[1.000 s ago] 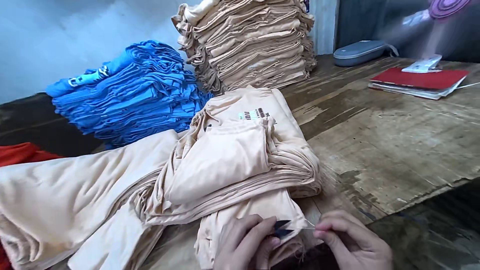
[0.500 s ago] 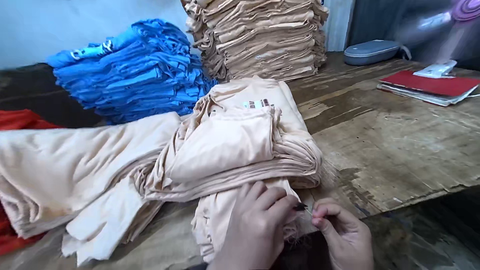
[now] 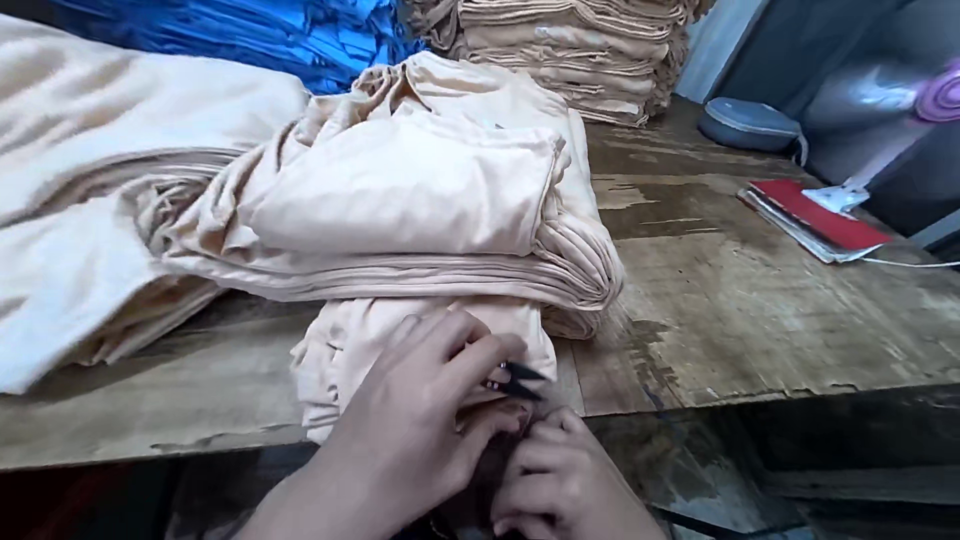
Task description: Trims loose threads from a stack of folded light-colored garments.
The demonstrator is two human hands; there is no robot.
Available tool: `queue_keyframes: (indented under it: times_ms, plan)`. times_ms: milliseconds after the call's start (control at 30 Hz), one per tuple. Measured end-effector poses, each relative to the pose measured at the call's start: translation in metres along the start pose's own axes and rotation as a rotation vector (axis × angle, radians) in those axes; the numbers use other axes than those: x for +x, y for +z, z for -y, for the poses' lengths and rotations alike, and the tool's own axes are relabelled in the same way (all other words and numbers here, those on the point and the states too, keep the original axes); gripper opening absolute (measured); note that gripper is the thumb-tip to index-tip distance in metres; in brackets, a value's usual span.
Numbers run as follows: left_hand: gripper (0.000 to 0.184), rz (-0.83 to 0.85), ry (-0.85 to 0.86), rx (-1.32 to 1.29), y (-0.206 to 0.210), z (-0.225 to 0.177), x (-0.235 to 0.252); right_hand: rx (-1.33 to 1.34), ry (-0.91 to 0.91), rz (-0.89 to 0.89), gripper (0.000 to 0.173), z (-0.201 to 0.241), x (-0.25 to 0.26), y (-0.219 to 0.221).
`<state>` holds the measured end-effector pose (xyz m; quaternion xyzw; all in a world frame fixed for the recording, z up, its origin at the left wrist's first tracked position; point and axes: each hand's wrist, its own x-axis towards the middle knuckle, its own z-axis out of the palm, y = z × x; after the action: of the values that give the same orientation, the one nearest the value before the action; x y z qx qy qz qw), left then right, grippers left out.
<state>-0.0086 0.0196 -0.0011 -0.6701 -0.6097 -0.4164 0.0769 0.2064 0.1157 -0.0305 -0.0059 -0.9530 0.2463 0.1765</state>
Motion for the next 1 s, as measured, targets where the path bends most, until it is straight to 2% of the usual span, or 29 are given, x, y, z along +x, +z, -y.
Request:
queue_keyframes:
  times_ms: [33, 67, 100, 133, 200, 267, 333, 400, 433, 500, 567, 600, 633, 667, 733, 800, 833, 867, 933, 1000]
  plan:
    - [0.021, -0.018, -0.001, 0.000, 0.003, 0.001, -0.003, -0.021, 0.006, 0.044, 0.014, 0.003, 0.001, -0.002]
    - [0.016, -0.035, -0.012, -0.029, 0.004, 0.002, -0.004, -0.014, 0.016, 0.026, 0.020, 0.006, 0.001, -0.005]
    - [0.016, -0.042, -0.029, -0.084, 0.003, 0.002, -0.004, -0.001, 0.034, -0.079, 0.029, 0.008, 0.002, -0.008]
    - [0.017, -0.048, -0.048, -0.154, 0.001, 0.003, -0.003, 0.001, 0.056, -0.266, 0.034, 0.010, 0.006, -0.009]
    - [0.017, -0.052, -0.080, -0.279, -0.003, 0.003, 0.002, -0.073, 0.108, -0.653, 0.027, 0.009, 0.021, -0.008]
    - [0.017, -0.047, -0.092, -0.330, -0.006, 0.003, 0.009, -0.085, 0.142, -0.820, 0.026, 0.003, 0.039, -0.008]
    - [0.017, -0.076, -0.126, -0.339, -0.004, 0.005, 0.017, 0.185, 0.121, -0.905, 0.021, -0.005, 0.058, -0.006]
    - [0.014, -0.083, -0.208, -0.385, -0.001, 0.012, 0.024, 0.556, 0.179, -0.903, 0.018, -0.011, 0.077, -0.003]
    - [0.008, -0.076, -0.267, -0.440, 0.001, 0.016, 0.027, 0.632, 0.220, -0.913, 0.018, -0.016, 0.083, -0.003]
    - [0.004, -0.076, -0.398, -0.542, 0.009, 0.019, 0.033, 0.478, 0.190, -0.883, 0.028, -0.023, 0.084, -0.003]
    - [0.007, -0.075, -0.469, -0.599, 0.010, 0.020, 0.035, -0.003, 0.104, -0.815, 0.040, -0.023, 0.078, -0.001]
    - [0.009, -0.075, -0.485, -0.621, 0.009, 0.020, 0.034, -0.187, 0.052, -0.825, 0.032, -0.021, 0.074, 0.000]
    - [0.010, -0.066, -0.494, -0.635, 0.008, 0.020, 0.033, -0.262, -0.016, -0.877, 0.019, -0.018, 0.069, 0.000]
    - [0.010, -0.053, -0.495, -0.648, 0.007, 0.020, 0.032, -0.240, -0.061, -0.923, 0.010, -0.015, 0.062, 0.000]
    - [0.008, -0.030, -0.472, -0.668, 0.008, 0.021, 0.034, -0.106, -0.061, -0.997, 0.005, -0.011, 0.055, -0.003]
    - [0.005, -0.017, -0.467, -0.686, 0.009, 0.022, 0.034, -0.074, 0.005, -0.994, 0.024, -0.010, 0.059, -0.003]
    - [0.005, -0.013, -0.462, -0.694, 0.010, 0.023, 0.035, -0.132, 0.050, -0.951, 0.038, -0.010, 0.064, -0.001]
    - [0.005, -0.009, -0.456, -0.700, 0.010, 0.023, 0.035, -0.200, 0.072, -0.915, 0.043, -0.012, 0.068, 0.003]
    - [0.007, -0.002, -0.444, -0.712, 0.009, 0.023, 0.034, -0.282, 0.007, -0.926, 0.025, -0.018, 0.070, 0.011]
    - [0.014, 0.006, -0.403, -0.715, 0.004, 0.022, 0.030, -0.321, -0.055, -0.942, 0.017, -0.018, 0.058, 0.011]
